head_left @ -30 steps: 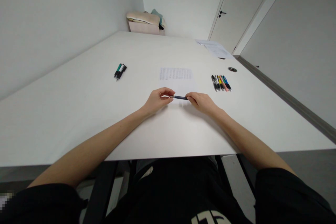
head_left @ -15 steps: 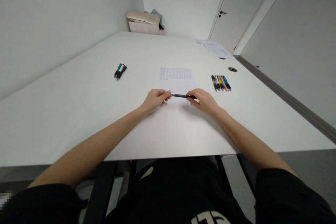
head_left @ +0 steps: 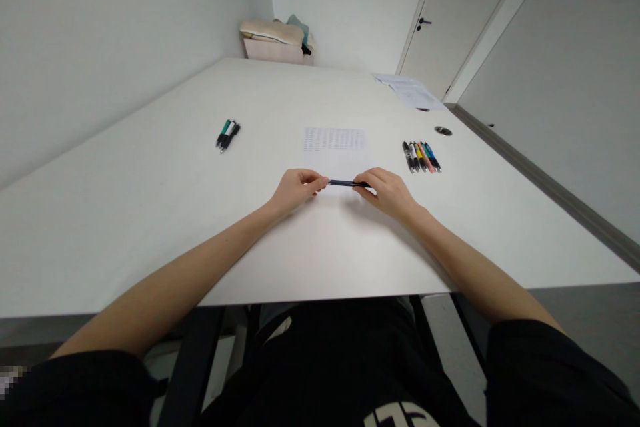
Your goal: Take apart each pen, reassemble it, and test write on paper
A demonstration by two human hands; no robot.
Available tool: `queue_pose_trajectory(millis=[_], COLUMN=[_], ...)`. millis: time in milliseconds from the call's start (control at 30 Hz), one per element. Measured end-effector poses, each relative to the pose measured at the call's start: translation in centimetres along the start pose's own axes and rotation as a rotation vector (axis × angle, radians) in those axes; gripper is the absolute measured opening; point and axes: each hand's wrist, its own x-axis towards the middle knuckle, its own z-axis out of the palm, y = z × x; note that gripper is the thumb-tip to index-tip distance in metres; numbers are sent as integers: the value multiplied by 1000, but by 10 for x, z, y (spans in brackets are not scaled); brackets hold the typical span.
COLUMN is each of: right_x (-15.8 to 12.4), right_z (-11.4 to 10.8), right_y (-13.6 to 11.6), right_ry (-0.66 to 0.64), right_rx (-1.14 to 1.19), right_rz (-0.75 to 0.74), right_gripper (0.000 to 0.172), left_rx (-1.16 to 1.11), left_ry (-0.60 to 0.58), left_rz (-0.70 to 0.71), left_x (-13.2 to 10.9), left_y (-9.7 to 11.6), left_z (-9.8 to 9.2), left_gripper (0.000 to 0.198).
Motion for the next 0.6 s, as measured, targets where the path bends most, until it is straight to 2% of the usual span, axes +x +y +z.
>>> queue_pose_trajectory(millis=[267, 467, 600], right_x=[1, 1, 2], right_z=[5, 7, 3], right_y=[-2, -1, -2], right_ry=[-45, -85, -55], right_rx=[-95, -98, -57], right_rz=[25, 56, 42], right_gripper=[34, 32, 31], left_rx=[-42, -49, -104], left_ry=[15, 12, -15], left_rz=[102, 150, 155], left_x=[0, -2, 0], left_y=[-8, -9, -6], left_z=[3, 6, 4], left_gripper=[28, 24, 40])
